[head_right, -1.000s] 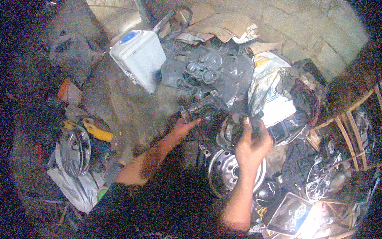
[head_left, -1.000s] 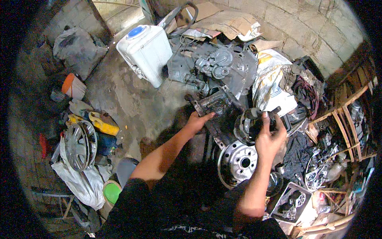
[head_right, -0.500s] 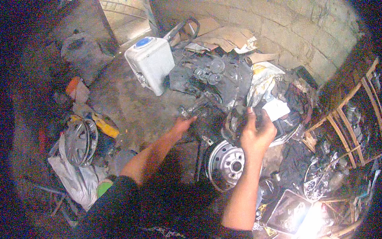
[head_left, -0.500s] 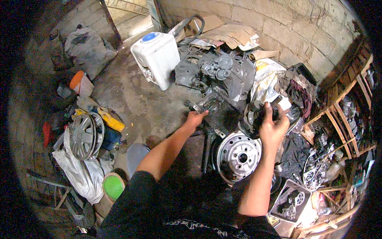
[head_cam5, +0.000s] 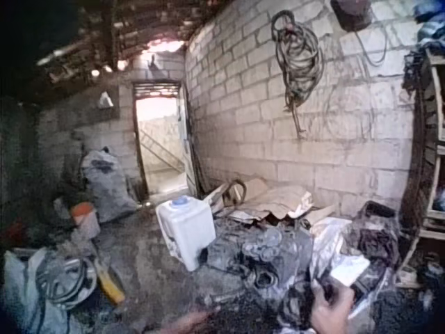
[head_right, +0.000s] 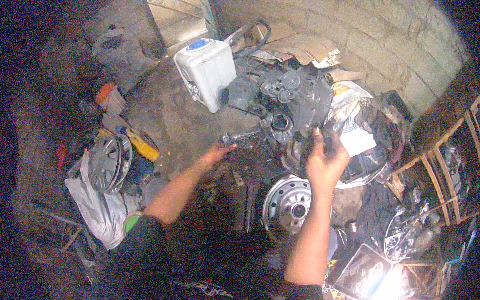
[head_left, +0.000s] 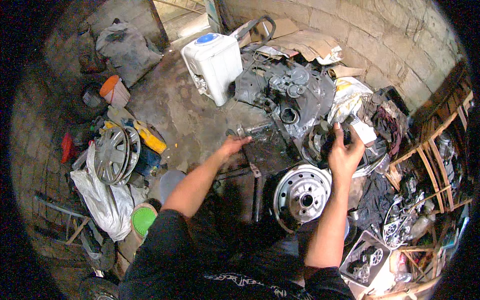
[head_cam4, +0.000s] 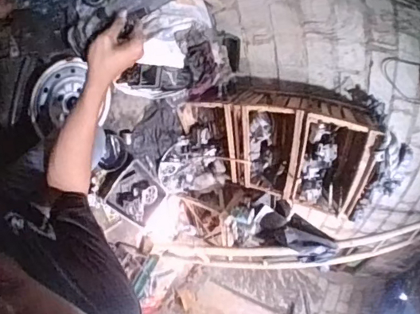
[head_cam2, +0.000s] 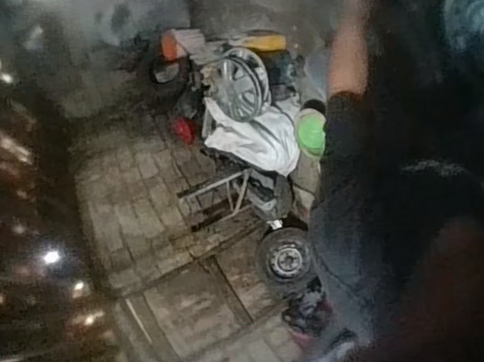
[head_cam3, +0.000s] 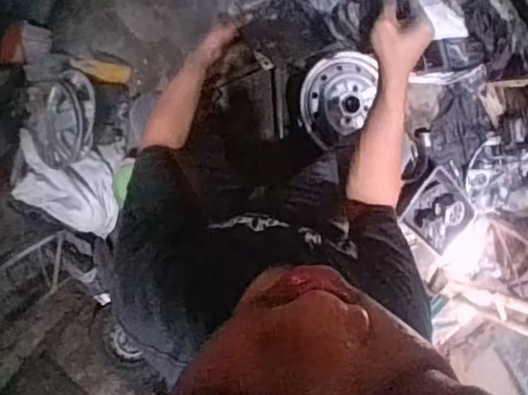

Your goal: The person sits on the floor and uses a hammer and a metal rod to tap and adjust a mechanical component. They repeatedly strike the part and rotate it to align it with a wheel rim.

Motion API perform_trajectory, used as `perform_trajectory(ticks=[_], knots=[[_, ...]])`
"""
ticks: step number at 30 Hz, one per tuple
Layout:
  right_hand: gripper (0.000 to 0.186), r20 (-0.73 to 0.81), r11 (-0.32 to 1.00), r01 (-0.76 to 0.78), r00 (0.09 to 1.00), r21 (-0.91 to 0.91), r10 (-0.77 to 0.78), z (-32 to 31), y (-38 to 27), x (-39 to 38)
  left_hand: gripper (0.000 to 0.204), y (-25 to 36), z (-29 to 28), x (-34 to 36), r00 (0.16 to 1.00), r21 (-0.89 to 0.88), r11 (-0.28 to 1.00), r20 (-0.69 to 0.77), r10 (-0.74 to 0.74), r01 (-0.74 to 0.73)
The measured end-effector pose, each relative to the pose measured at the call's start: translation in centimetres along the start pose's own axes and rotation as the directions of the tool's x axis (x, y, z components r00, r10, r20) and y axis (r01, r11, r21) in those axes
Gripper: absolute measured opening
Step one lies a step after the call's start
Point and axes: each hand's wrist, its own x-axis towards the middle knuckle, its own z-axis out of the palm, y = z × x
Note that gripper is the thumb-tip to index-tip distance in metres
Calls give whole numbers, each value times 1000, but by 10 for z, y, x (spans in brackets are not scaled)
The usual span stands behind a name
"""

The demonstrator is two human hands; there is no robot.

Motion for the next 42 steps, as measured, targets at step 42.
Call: perform_trajectory(ticks=[42], knots=[[47, 597, 954, 6, 782, -299, 182, -32, 77, -73, 56, 84, 62, -104, 604, 497, 441, 232, 762, -747]])
